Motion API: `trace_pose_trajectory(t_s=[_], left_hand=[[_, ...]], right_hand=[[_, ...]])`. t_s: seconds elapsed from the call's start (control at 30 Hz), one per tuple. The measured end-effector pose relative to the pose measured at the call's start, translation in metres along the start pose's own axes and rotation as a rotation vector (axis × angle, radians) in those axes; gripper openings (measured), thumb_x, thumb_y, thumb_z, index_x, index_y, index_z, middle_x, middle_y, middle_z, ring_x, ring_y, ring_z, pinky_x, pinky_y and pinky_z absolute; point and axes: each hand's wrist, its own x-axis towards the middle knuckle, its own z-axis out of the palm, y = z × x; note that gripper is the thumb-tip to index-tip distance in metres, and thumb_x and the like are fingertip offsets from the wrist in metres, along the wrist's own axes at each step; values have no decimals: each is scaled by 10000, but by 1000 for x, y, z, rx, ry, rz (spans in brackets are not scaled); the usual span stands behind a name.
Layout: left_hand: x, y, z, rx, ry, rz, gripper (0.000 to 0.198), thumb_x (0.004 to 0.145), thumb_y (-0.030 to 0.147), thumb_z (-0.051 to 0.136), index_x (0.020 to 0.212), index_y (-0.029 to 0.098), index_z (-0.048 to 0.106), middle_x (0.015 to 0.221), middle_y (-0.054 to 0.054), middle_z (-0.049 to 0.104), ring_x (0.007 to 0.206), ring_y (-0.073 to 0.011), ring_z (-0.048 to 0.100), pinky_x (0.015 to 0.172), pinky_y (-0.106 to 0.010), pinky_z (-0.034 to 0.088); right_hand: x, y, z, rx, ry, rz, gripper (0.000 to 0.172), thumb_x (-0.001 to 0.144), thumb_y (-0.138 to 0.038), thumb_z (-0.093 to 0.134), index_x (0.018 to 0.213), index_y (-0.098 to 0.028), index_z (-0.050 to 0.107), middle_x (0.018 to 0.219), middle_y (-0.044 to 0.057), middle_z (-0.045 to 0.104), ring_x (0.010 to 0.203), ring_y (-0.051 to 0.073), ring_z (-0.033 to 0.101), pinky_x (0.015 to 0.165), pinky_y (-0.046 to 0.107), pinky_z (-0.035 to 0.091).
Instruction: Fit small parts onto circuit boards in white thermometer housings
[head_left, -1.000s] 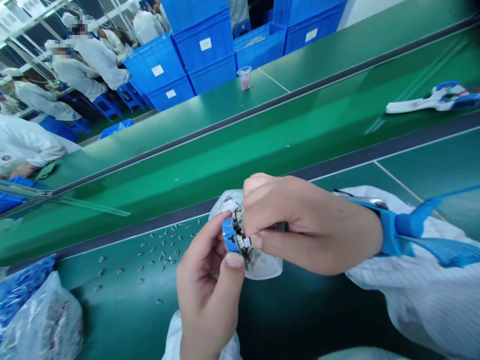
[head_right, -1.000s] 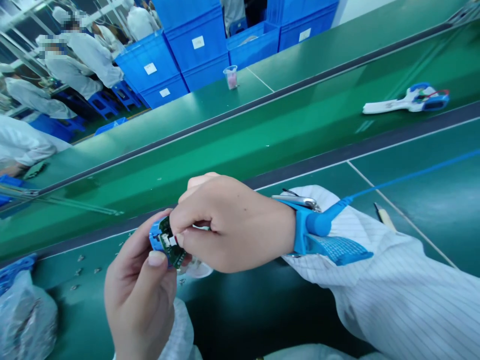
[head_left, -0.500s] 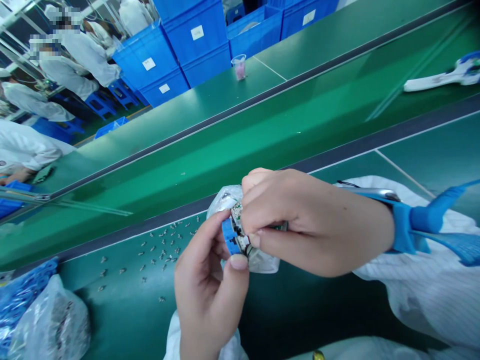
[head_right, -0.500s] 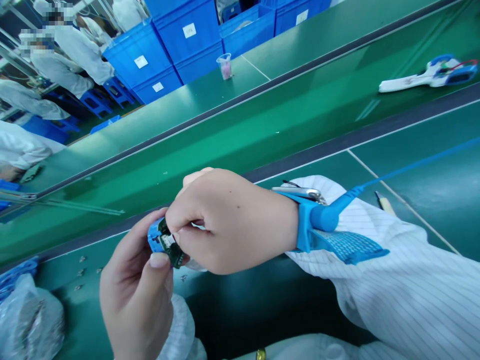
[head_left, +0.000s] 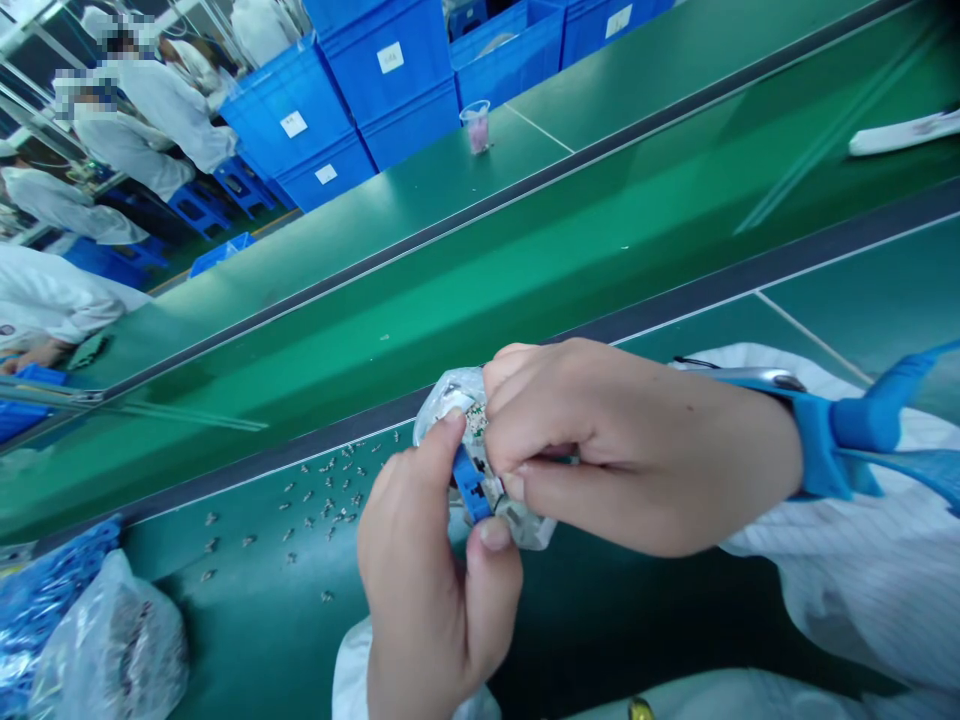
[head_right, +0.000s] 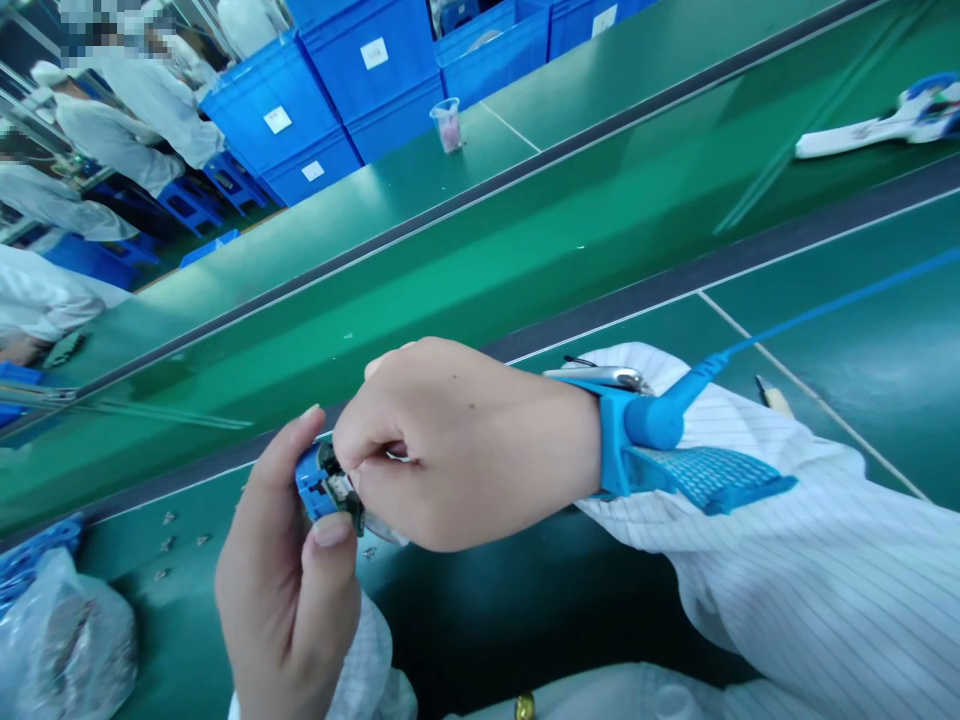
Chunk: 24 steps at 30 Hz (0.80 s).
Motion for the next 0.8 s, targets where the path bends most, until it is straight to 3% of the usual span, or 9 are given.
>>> trace_pose_trajectory(t_s=[0.17, 0.3, 0.43, 0.57, 0.7, 0.8], left_hand=[[-4, 4, 1, 64, -99, -24, 543, 952, 358, 415, 1446, 203, 251, 1231, -101, 528, 1019, -215, 551, 851, -318, 454], [-1, 10, 3, 158, -123, -41, 480, 901, 277, 460, 1345, 177, 309, 1139, -110, 535, 910, -217, 564, 762, -332, 480], [4, 14, 8, 253, -100, -73, 338, 870, 221, 443, 1201, 189, 382, 1001, -95, 574, 772, -224, 570, 678, -377, 481], [6, 14, 12, 250, -108, -103, 297, 878, 221, 434, 1171, 211, 382, 995, -98, 601, 753, -234, 585, 667, -401, 488], [3, 5, 17, 168, -138, -142, 524, 915, 312, 434, 1388, 217, 230, 1197, -152, 567, 952, -283, 603, 767, -439, 498], [1, -2, 21, 132, -118, -228, 688, 920, 406, 449, 1480, 218, 96, 1329, -179, 477, 1150, -317, 526, 861, -466, 476]], right_hand=[[0, -1, 2, -26, -3, 49, 337, 754, -63, 471, 457, -143, 334, 452, -38, 346, 496, 74, 244, 633, 261, 306], [0, -2, 4, -26, -36, 87, 323, 746, -35, 502, 454, -138, 412, 464, -38, 397, 502, 71, 311, 632, 260, 314], [1, -1, 7, -19, -12, 104, 322, 726, -9, 499, 447, -137, 402, 462, -37, 389, 516, 74, 332, 625, 253, 320], [4, 3, 7, -2, -30, 112, 320, 717, -10, 497, 439, -136, 403, 459, -41, 401, 505, 66, 339, 622, 244, 323], [12, 12, -3, -2, -114, 131, 296, 747, -48, 488, 468, -140, 446, 492, -45, 456, 505, 62, 374, 578, 230, 300], [17, 28, -21, -191, -17, 270, 282, 777, -88, 474, 501, -147, 487, 509, -36, 471, 506, 73, 388, 549, 234, 281]])
